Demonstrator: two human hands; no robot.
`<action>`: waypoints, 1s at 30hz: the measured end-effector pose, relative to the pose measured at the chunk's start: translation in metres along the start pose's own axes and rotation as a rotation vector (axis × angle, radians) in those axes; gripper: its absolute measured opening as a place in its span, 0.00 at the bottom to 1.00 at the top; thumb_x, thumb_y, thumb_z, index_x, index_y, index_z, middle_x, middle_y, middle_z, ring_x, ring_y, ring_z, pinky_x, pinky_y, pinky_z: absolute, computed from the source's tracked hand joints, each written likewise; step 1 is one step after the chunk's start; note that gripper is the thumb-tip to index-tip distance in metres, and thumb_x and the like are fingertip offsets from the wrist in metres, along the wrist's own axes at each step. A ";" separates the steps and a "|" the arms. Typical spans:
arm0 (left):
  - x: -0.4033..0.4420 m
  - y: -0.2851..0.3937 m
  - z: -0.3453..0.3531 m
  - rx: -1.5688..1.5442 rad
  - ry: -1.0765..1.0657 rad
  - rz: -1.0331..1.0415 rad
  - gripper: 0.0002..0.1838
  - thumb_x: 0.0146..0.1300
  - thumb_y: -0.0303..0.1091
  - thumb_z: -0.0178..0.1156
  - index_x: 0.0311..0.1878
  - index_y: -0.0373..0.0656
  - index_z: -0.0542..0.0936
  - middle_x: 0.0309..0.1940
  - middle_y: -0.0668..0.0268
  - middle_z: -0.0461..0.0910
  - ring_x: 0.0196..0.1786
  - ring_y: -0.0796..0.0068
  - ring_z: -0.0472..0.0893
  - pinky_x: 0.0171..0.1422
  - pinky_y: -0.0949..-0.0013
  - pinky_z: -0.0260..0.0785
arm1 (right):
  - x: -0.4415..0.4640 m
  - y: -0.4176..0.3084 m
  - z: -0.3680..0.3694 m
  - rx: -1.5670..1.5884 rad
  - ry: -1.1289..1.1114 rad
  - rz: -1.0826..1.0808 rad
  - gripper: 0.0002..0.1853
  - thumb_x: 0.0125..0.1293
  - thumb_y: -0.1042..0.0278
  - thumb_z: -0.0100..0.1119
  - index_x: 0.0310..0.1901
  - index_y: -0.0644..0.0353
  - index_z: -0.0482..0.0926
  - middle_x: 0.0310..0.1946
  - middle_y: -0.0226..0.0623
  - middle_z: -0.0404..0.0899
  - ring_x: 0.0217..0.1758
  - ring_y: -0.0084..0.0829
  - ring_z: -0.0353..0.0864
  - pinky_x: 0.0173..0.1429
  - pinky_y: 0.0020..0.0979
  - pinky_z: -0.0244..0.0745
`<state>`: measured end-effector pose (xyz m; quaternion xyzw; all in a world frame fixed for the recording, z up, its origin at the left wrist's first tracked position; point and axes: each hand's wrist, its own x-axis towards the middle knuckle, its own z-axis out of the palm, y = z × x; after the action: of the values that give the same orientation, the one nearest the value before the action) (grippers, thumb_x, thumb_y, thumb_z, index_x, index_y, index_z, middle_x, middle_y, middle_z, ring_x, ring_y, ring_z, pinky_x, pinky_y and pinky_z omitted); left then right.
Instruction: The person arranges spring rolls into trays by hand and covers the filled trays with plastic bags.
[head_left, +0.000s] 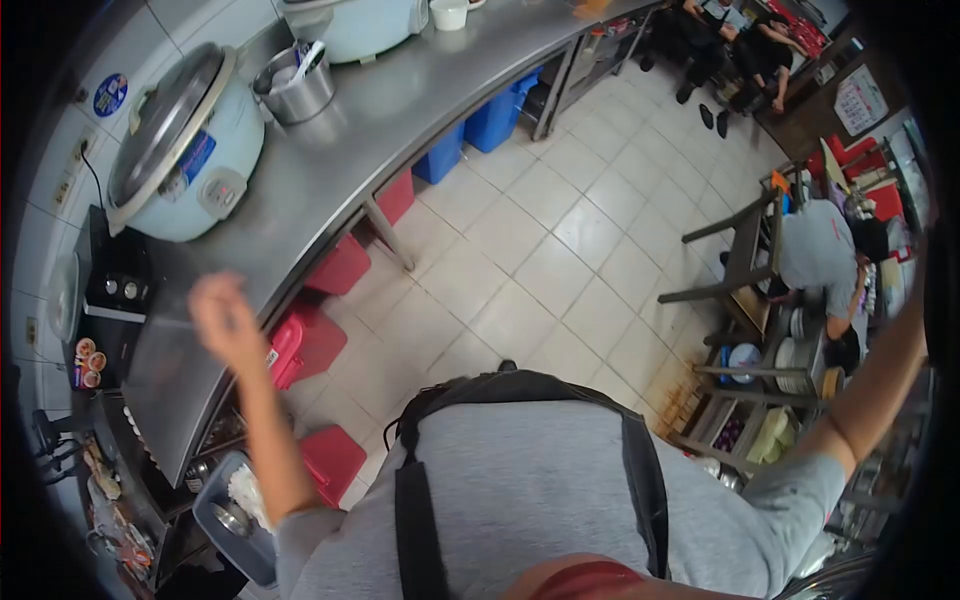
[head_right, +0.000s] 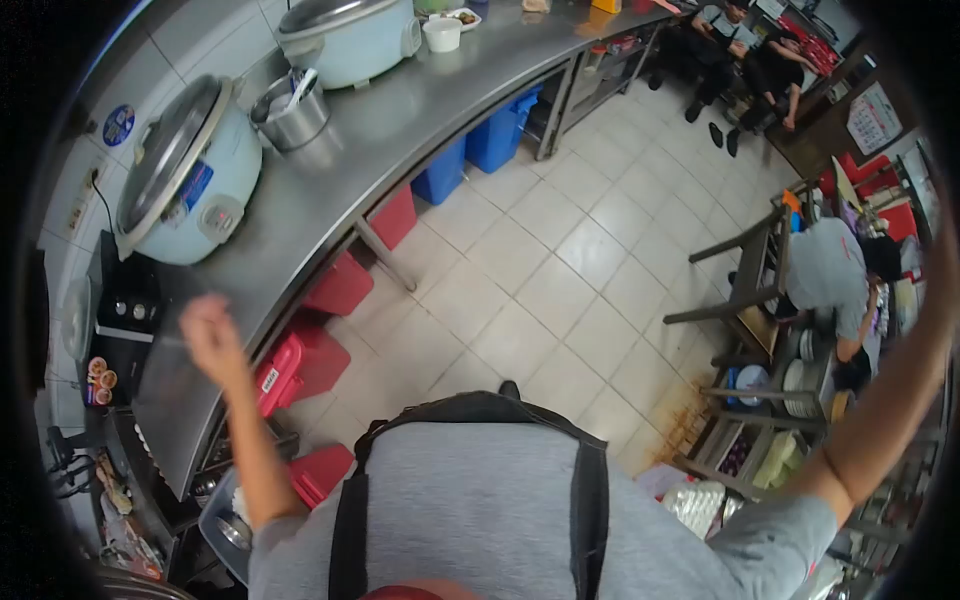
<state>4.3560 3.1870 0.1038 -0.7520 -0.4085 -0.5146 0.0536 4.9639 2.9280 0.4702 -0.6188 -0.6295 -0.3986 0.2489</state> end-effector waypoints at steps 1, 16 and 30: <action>-0.072 -0.029 0.039 -0.039 -0.120 -0.147 0.07 0.63 0.21 0.56 0.42 0.36 0.81 0.41 0.55 0.82 0.49 0.55 0.79 0.60 0.56 0.69 | -0.010 0.028 0.055 0.083 -0.016 -0.021 0.21 0.71 0.59 0.59 0.60 0.62 0.77 0.55 0.46 0.80 0.56 0.38 0.80 0.61 0.37 0.76; -0.279 -0.056 0.236 0.077 -1.188 -1.312 0.21 0.57 0.36 0.72 0.54 0.45 0.84 0.45 0.57 0.87 0.48 0.63 0.86 0.54 0.64 0.79 | 0.282 0.051 0.578 -0.233 -0.517 -0.626 0.43 0.58 0.59 0.70 0.75 0.49 0.62 0.79 0.46 0.51 0.84 0.53 0.42 0.82 0.61 0.38; -0.164 0.114 0.329 0.389 -0.145 -1.738 0.13 0.60 0.22 0.63 0.48 0.32 0.84 0.41 0.54 0.86 0.43 0.65 0.85 0.50 0.65 0.79 | 0.483 0.177 1.088 0.154 -0.453 -0.326 0.56 0.50 0.51 0.77 0.78 0.46 0.53 0.78 0.50 0.52 0.76 0.65 0.56 0.78 0.51 0.59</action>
<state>4.6504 3.1848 -0.1446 -0.1850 -0.9167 -0.2463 -0.2545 5.2797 4.0748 0.2863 -0.5623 -0.7885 -0.2359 0.0808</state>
